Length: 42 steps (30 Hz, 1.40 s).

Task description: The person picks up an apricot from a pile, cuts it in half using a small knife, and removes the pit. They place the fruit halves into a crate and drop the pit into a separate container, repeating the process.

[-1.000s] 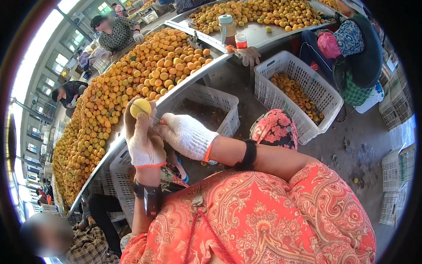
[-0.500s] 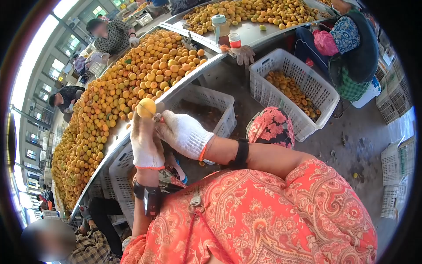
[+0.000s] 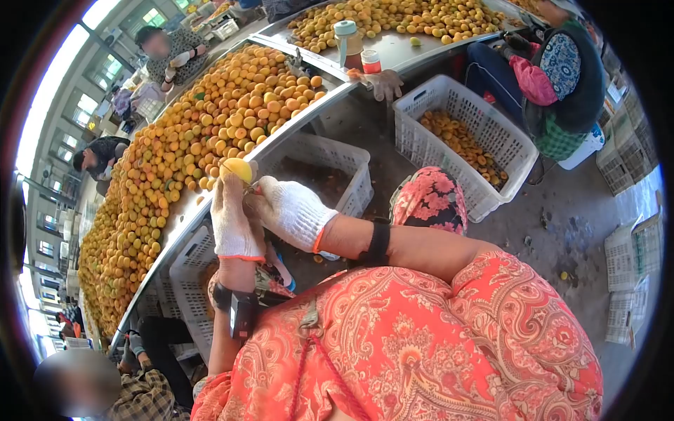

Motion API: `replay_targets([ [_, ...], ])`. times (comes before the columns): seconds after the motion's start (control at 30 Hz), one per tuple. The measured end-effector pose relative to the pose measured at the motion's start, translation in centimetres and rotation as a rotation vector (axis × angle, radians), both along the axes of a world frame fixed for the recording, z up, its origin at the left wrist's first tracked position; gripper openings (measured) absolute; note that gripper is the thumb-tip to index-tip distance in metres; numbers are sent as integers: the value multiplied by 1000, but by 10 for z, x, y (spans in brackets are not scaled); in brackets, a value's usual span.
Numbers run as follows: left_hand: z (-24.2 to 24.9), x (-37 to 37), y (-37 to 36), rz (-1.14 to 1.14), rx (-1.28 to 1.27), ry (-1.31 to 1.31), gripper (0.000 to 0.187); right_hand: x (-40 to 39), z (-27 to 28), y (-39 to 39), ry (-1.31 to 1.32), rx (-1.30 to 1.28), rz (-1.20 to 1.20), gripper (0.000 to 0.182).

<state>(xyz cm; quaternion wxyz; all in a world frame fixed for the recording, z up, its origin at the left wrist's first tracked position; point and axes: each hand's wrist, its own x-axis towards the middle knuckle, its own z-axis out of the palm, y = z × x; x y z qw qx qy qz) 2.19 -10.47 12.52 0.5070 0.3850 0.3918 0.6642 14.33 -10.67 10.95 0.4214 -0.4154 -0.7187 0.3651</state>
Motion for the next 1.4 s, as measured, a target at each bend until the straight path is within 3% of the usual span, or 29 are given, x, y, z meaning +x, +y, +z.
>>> replay_targets([
  [0.1, 10, -2, -4, -59, -180, -103, 51, -4, -5, 1, -31, 36, -4, 31],
  [0.13, 10, 4, -7, -100, -187, -300, 57, -5, -6, 1, -52, 54, -16, 32],
  [0.23, 8, 7, -2, -93, -252, -383, 59, -5, -6, 3, -50, 130, -63, 36],
  [0.3, 12, 6, -4, -96, -298, -409, 51, -2, -1, 1, -57, 44, -35, 32],
  [0.33, 16, 6, -11, -109, -292, -406, 44, -4, -21, 10, 7, 157, -18, 28],
  [0.4, -10, -8, 4, -125, -211, -495, 48, 0, -5, 4, 40, 145, 6, 21],
  [0.5, 1, -17, -3, 79, -202, -311, 40, 7, 15, 1, 76, 97, -19, 12],
  [0.57, 6, -9, -14, 1, -132, -223, 37, 13, 45, -8, 193, 217, -100, 13],
  [0.63, 5, 1, -23, -163, -23, -158, 31, 18, 31, 9, 241, 308, -131, 19],
  [0.7, 11, 11, -30, -148, -105, -108, 25, 11, 27, 7, 344, 298, -211, 29],
  [0.73, 16, 16, -31, -96, -146, -96, 29, 10, 30, 7, 352, 241, -215, 31],
  [0.8, 14, 12, -32, -105, 2, 120, 40, 12, 47, 2, 321, 96, -166, 25],
  [0.83, 14, 21, -30, -16, 72, 173, 32, 12, 53, 1, 316, 3, -141, 28],
  [0.93, 24, 28, -37, -14, 19, 258, 36, 10, 60, 4, 209, 47, -206, 37],
  [1.2, 6, 23, -26, 125, 76, 133, 40, 5, 53, 10, 251, -23, -133, 36],
  [1.3, -25, -12, -8, -4, -166, 213, 39, 4, 49, 10, 235, 82, -247, 35],
  [1.37, -20, 8, -9, 91, -42, 175, 42, 3, 49, 10, 227, 31, -258, 35],
  [1.4, 1, 43, -3, 302, -71, -131, 43, 4, 52, 9, 255, 36, -262, 34],
])
